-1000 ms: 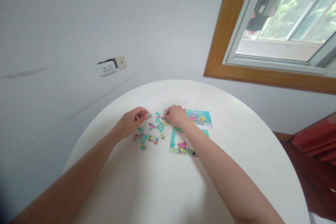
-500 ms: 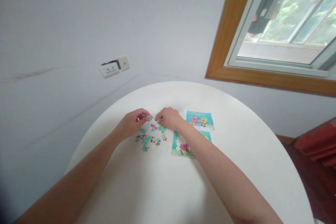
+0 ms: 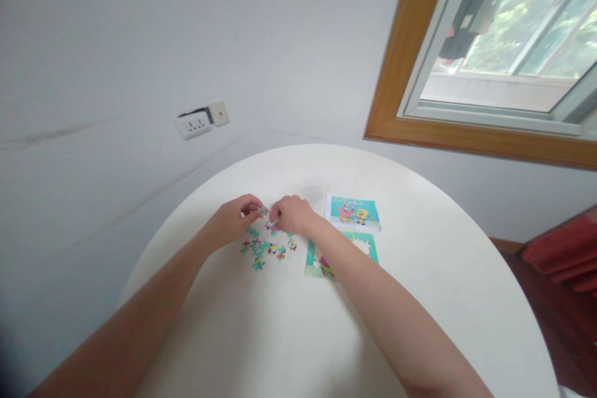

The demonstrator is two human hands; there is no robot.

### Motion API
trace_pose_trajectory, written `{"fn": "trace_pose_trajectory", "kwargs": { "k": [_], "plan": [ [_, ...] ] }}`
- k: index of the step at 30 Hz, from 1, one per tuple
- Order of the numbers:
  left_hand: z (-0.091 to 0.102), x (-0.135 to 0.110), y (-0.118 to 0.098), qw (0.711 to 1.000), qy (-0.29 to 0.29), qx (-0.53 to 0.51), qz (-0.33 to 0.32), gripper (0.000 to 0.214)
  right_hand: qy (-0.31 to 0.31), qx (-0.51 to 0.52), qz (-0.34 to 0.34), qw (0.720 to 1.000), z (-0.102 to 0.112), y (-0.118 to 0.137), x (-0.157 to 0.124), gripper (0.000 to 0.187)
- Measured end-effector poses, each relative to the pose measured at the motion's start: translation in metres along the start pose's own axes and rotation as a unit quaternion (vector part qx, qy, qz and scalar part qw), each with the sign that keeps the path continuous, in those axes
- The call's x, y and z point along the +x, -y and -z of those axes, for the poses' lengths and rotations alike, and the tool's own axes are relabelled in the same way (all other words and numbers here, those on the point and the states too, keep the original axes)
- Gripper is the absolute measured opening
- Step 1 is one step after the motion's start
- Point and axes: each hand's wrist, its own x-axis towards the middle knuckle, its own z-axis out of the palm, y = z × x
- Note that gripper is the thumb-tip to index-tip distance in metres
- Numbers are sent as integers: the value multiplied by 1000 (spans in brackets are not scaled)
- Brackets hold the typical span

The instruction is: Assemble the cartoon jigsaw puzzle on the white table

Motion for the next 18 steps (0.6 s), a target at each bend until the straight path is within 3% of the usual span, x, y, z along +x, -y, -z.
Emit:
{"fn": "trace_pose_trajectory", "kwargs": {
  "k": [12, 18],
  "plan": [
    [2, -2, -2, 999, 31, 8, 21, 20, -2, 175, 2, 985, 1, -5, -3, 18],
    [-3, -6, -15, 991, 124, -46, 6, 21, -16, 265, -14, 964, 13, -32, -22, 17]
  ]
}}
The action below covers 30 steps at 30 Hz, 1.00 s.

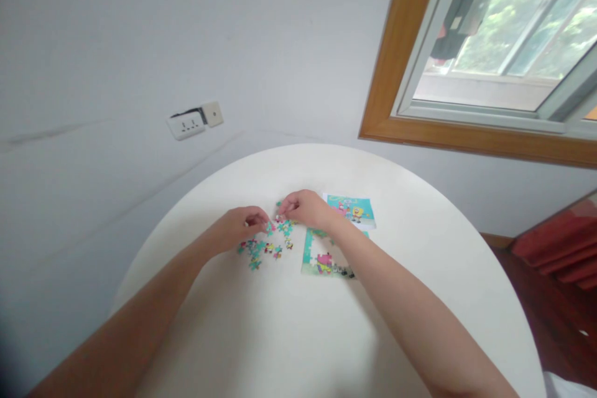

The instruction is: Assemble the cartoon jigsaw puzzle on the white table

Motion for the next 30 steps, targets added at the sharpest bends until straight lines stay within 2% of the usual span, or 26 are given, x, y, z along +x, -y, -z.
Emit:
{"fn": "trace_pose_trajectory", "kwargs": {
  "k": [4, 9, 14, 19, 23, 30],
  "plan": [
    [-6, -1, -6, 999, 31, 1, -16, 21, -28, 26, -9, 999, 7, -6, -22, 13],
    [-12, 0, -7, 998, 47, 27, -23, 24, -56, 22, -28, 998, 1, -7, -40, 14],
    [-9, 1, -7, 996, 49, 58, -35, 32, -66, 40, -14, 997, -8, -13, -43, 18],
    [-8, 0, -11, 997, 14, 50, -62, 32, -66, 55, -11, 996, -10, -14, -43, 19],
    [-14, -2, -19, 994, 35, 27, -103, 27, -60, 70, 2, 996, -8, -11, -43, 20],
    [-20, 0, -22, 995, 31, 23, -89, 27, -42, 77, 11, 996, -5, -4, -47, 21]
  ]
}}
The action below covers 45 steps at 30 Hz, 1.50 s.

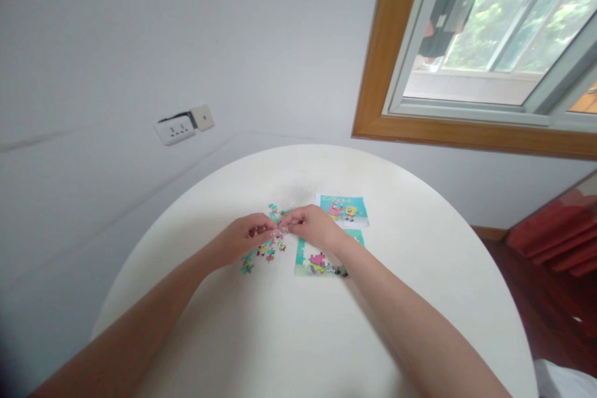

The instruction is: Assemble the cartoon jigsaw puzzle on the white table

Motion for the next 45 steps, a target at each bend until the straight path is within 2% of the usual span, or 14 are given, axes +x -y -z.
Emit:
{"fn": "trace_pose_trajectory", "kwargs": {
  "k": [5, 9, 15, 21, 29, 37, 45],
  "plan": [
    [1, -1, -3, 1000, 5, -19, 16, 30, 1, -9, 4, 1000, 3, 6, -2, 19],
    [-2, -1, -8, 1000, -4, -16, -8, 26, -20, -51, 12, 998, 13, 9, -12, 19],
    [-24, 4, -14, 995, -45, 19, -90, 18, -83, -149, 33, 985, 35, -2, -50, 23],
    [-48, 8, -20, 984, -79, 54, -148, 17, -122, -203, 62, 969, 34, -23, -75, 21],
    [-60, 9, -26, 982, -108, 74, -134, 8, -124, -241, 82, 959, 19, -32, -73, 19],
    [-63, 8, -29, 980, -136, 88, -119, 12, -121, -299, 33, 946, 20, -34, -64, 19],
    [-64, 7, -30, 980, -133, 84, -124, 11, -115, -274, 63, 953, 17, -38, -60, 18]
  ]
}}
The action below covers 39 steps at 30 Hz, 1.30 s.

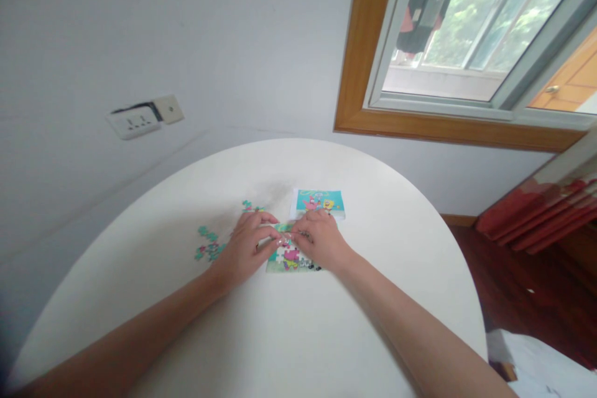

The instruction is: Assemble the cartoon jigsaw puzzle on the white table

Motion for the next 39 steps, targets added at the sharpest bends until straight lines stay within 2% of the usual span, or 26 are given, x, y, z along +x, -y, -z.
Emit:
{"fn": "trace_pose_trajectory", "kwargs": {
  "k": [8, 13, 17, 24, 30, 39],
  "plan": [
    [-1, -1, -2, 1000, -14, 3, 5, 13, 12, -1, 3, 1000, 6, 2, 1, 14],
    [4, -2, -4, 999, 10, 32, -30, 14, 23, -52, -29, 998, 9, -3, -4, 15],
    [7, -2, -9, 997, 43, 49, -48, 6, 37, -75, -42, 996, 11, -2, -6, 12],
    [7, -2, -11, 995, 63, 20, -70, 7, 67, -83, -50, 993, 13, 4, -6, 15],
    [6, -4, -10, 993, 81, 13, -85, 17, 67, -109, -35, 991, 14, 6, -7, 15],
    [6, -4, -9, 994, 82, 14, -76, 15, 71, -87, -14, 994, 16, 3, -8, 13]
  ]
}}
